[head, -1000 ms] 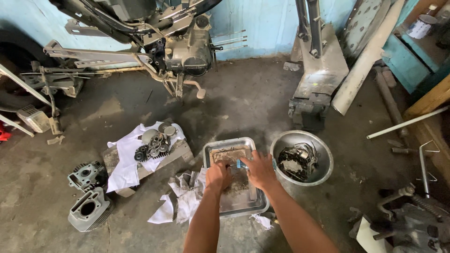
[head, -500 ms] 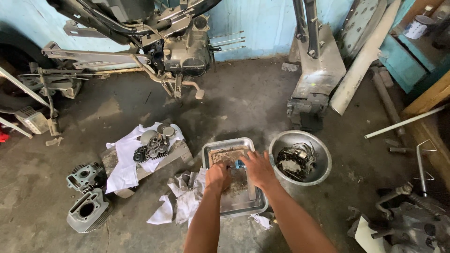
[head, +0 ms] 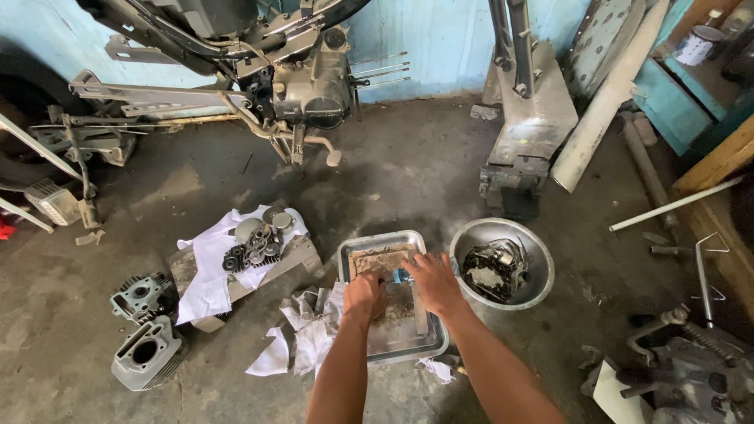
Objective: The person cleans small mechanical parts by pouring liquid from a bottle into a metal tray and wiping the items with a white cloth. The person repeatedly picks up parts from a bowl, cleans them in the tray, and places them on a nearby surface.
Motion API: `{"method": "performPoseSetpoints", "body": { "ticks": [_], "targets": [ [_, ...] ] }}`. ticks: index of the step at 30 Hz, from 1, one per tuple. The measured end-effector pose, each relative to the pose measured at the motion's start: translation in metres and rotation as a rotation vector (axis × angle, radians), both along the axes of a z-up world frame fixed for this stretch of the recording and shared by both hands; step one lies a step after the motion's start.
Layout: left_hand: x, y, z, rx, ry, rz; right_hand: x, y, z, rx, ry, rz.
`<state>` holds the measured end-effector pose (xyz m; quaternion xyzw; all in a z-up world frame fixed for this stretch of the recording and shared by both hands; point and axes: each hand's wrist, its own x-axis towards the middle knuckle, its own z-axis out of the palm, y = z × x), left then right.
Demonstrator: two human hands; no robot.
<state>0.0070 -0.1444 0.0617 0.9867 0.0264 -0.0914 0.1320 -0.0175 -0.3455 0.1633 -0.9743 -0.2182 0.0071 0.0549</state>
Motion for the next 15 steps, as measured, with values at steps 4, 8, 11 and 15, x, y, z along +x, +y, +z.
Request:
{"method": "performPoseSetpoints", "body": {
  "ticks": [4,8,11,15],
  "targets": [
    [0.012,0.001,-0.016,-0.029,0.037,0.004,0.000,-0.001,0.001,-0.041,0.018,-0.025],
    [0.015,0.006,-0.016,-0.057,0.073,-0.022,0.005,-0.008,-0.015,-0.069,-0.008,-0.033],
    [0.003,0.005,0.011,-0.072,0.038,-0.042,0.003,-0.009,-0.014,-0.094,-0.008,-0.061],
    [-0.004,0.006,0.024,-0.075,-0.005,-0.054,0.006,-0.020,-0.027,-0.069,-0.083,-0.047]
  ]
}}
